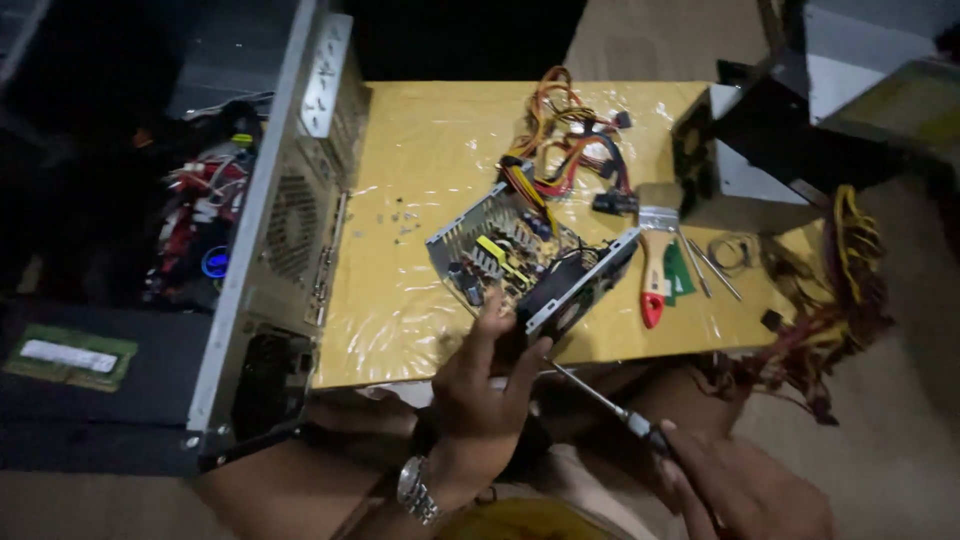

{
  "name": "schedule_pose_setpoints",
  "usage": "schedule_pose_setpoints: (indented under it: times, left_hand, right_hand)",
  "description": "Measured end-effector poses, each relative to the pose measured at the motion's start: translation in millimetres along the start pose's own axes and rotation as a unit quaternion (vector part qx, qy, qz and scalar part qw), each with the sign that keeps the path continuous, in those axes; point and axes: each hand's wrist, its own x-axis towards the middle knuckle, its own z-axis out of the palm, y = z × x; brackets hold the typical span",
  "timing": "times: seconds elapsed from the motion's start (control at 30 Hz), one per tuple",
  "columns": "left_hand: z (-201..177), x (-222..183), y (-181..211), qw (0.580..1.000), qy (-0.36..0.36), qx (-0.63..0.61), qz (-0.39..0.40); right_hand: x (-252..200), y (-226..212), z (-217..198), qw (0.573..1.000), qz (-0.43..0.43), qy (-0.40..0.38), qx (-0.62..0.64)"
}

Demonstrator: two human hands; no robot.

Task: Disassembling a computer power supply unit by unscrewing the casing and removing the internal cooling fan.

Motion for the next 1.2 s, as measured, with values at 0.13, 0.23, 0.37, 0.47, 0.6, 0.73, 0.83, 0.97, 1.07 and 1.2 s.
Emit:
schedule_pose_setpoints:
  times: [0.13,0.23,0.37,0.47,0.6,0.73,0.83,0.97,1.07,1.2]
  left_hand:
    - [5.0,0.1,6.8,0.996,-0.036,-0.059,0.063]
    - [11.8,-1.7,4.9,0.995,-0.029,-0.051,0.078]
    - [19.1,2.6,2.6,0.995,-0.011,-0.045,0.085]
    - [20.6,8.2,1.4,0.995,-0.017,-0.063,0.078]
    - [31.2,9.6,-0.4,0.995,-0.008,-0.077,0.068]
    - [26.7,21.6,8.1,0.993,-0.005,-0.091,0.08]
    - [22.5,29.1,9.9,0.992,-0.012,-0.097,0.073]
    - [18.4,34.9,8.4,0.991,-0.021,-0.104,0.077]
    - [14.9,36.4,6.6,0.99,-0.008,-0.12,0.074]
    - [23.9,29.6,2.1,0.988,-0.008,-0.153,0.03]
  right_hand:
    - [24.6,-17.9,-16.1,0.89,0.368,-0.137,0.23]
    - [14.4,0.4,-9.3,0.751,0.543,-0.204,0.314]
    - [-2.1,15.6,-4.0,0.953,0.179,-0.086,0.228]
    - [-4.7,38.4,1.9,0.963,0.12,-0.095,0.223]
    - [16.6,53.9,-15.0,0.898,0.261,-0.218,0.278]
    - [30.2,70.6,-25.3,0.989,-0.026,-0.116,0.089]
    - [38.3,77.4,-27.3,0.987,-0.078,-0.142,0.018]
    - [62.7,67.8,-34.6,0.919,0.126,-0.245,0.281]
    - [65.5,73.5,-31.6,0.98,-0.055,-0.181,0.059]
    - [72.9,63.1,-37.9,0.923,-0.351,-0.049,-0.152]
